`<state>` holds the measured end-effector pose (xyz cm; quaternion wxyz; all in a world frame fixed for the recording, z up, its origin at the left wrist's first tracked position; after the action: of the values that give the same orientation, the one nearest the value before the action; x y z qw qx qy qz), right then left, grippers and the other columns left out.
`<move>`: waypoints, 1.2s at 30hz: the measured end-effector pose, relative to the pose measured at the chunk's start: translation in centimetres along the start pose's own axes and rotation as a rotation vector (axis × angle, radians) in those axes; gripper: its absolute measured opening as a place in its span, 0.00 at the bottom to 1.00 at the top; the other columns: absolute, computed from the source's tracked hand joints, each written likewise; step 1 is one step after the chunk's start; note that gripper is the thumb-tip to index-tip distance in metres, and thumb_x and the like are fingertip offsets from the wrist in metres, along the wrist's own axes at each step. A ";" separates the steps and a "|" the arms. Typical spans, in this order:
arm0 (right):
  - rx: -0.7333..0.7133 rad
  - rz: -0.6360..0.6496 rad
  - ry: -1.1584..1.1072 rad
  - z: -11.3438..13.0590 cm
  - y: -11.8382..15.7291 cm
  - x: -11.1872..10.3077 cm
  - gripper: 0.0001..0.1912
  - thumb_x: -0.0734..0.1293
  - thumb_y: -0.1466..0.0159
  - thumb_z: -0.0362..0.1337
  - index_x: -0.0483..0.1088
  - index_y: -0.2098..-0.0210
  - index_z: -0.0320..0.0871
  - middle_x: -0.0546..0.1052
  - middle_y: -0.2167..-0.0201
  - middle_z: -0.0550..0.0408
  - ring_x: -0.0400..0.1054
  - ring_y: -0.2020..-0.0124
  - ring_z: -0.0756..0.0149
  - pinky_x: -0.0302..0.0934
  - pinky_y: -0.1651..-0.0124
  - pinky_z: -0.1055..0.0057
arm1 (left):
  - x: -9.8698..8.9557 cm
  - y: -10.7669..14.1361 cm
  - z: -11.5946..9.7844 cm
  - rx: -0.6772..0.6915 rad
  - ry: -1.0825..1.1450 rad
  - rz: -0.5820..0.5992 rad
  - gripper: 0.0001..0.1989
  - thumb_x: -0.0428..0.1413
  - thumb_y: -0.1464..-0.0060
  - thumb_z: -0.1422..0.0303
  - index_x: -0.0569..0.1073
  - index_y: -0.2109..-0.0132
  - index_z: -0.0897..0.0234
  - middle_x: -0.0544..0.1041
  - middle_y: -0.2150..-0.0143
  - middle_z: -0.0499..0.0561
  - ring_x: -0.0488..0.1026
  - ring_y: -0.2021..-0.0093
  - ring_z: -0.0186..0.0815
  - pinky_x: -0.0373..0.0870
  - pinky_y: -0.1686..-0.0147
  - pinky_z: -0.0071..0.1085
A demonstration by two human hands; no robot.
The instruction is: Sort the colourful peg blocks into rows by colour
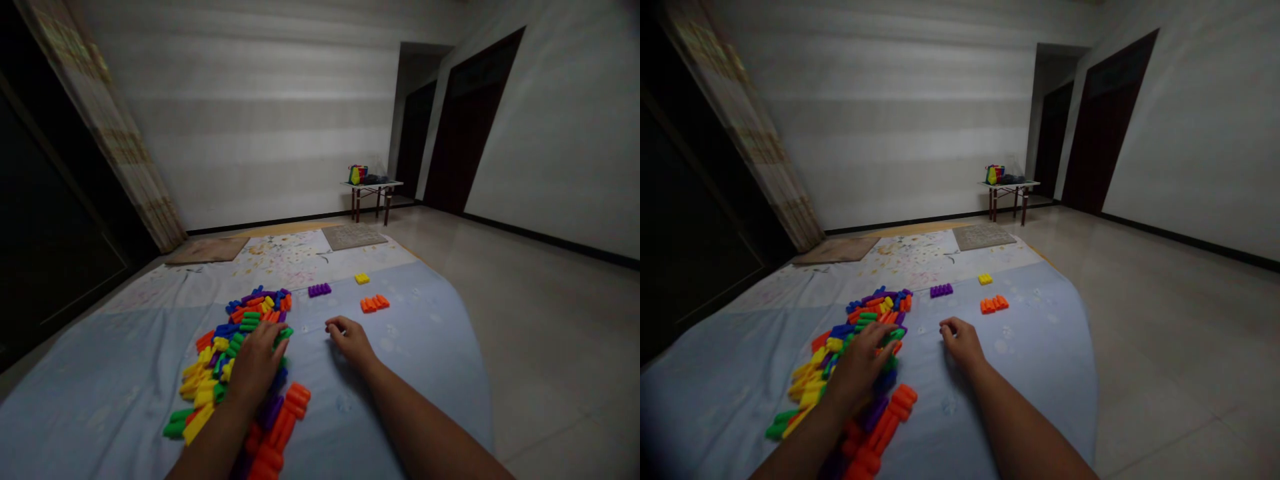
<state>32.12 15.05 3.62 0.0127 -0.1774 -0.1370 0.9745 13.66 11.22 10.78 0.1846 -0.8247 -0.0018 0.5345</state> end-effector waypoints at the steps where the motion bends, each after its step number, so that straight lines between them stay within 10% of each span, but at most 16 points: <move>1: 0.015 -0.005 -0.006 -0.4 -0.1 -0.1 0.13 0.59 0.42 0.38 0.73 0.65 0.40 0.78 0.70 0.53 0.71 0.67 0.67 0.62 0.61 0.71 | 0.9 -0.1 -1.0 0.024 -0.044 0.028 0.13 0.49 0.45 0.66 0.71 0.54 0.61 0.72 0.55 0.53 0.68 0.53 0.39 0.61 0.52 0.36; 5: 0.051 0.002 -0.018 -1.2 -0.1 0.0 0.13 0.59 0.42 0.38 0.73 0.65 0.40 0.78 0.71 0.52 0.71 0.68 0.66 0.63 0.62 0.71 | 4.3 -0.2 -2.6 0.043 -0.112 0.204 0.17 0.56 0.52 0.68 0.71 0.52 0.59 0.73 0.56 0.52 0.67 0.53 0.41 0.58 0.52 0.38; 16: 0.177 -0.051 -0.135 -3.4 -0.7 -0.5 0.14 0.59 0.43 0.40 0.72 0.64 0.39 0.77 0.73 0.53 0.69 0.74 0.68 0.62 0.69 0.72 | 6.5 0.3 -0.4 0.007 0.002 0.488 0.27 0.58 0.60 0.67 0.69 0.48 0.55 0.70 0.46 0.50 0.61 0.44 0.43 0.47 0.43 0.41; 22: -0.033 -0.219 0.346 -1.6 -2.0 -6.8 0.14 0.59 0.42 0.36 0.72 0.60 0.41 0.76 0.62 0.50 0.67 0.57 0.63 0.58 0.52 0.66 | 7.7 -0.2 0.1 -0.007 -0.024 0.483 0.25 0.54 0.58 0.67 0.69 0.48 0.57 0.73 0.50 0.51 0.64 0.48 0.44 0.50 0.45 0.41; 26: 0.091 -0.386 0.678 -3.3 -2.8 -11.3 0.22 0.63 0.44 0.42 0.67 0.51 0.42 0.70 0.51 0.45 0.59 0.48 0.55 0.52 0.47 0.59 | 8.1 -0.4 -0.1 0.000 -0.034 0.481 0.26 0.54 0.58 0.67 0.69 0.48 0.59 0.72 0.50 0.52 0.64 0.49 0.44 0.53 0.47 0.39; 36: 0.127 -0.171 0.867 -5.8 -4.8 -9.6 0.25 0.62 0.43 0.46 0.65 0.47 0.46 0.63 0.44 0.44 0.54 0.44 0.54 0.46 0.45 0.58 | 8.2 -0.4 -0.4 -0.010 -0.063 0.508 0.24 0.53 0.57 0.67 0.70 0.49 0.59 0.72 0.52 0.52 0.65 0.52 0.43 0.56 0.49 0.37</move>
<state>43.04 20.44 3.04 0.1603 -0.5564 -0.0732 0.8120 17.66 13.14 3.83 0.0402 -0.7827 0.1968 0.5891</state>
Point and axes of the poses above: each hand's wrist, its own y-axis away from the middle knuckle, its own x-axis out of the palm, z = x × y, the point moved 10 cm from there along -y, towards the middle knuckle
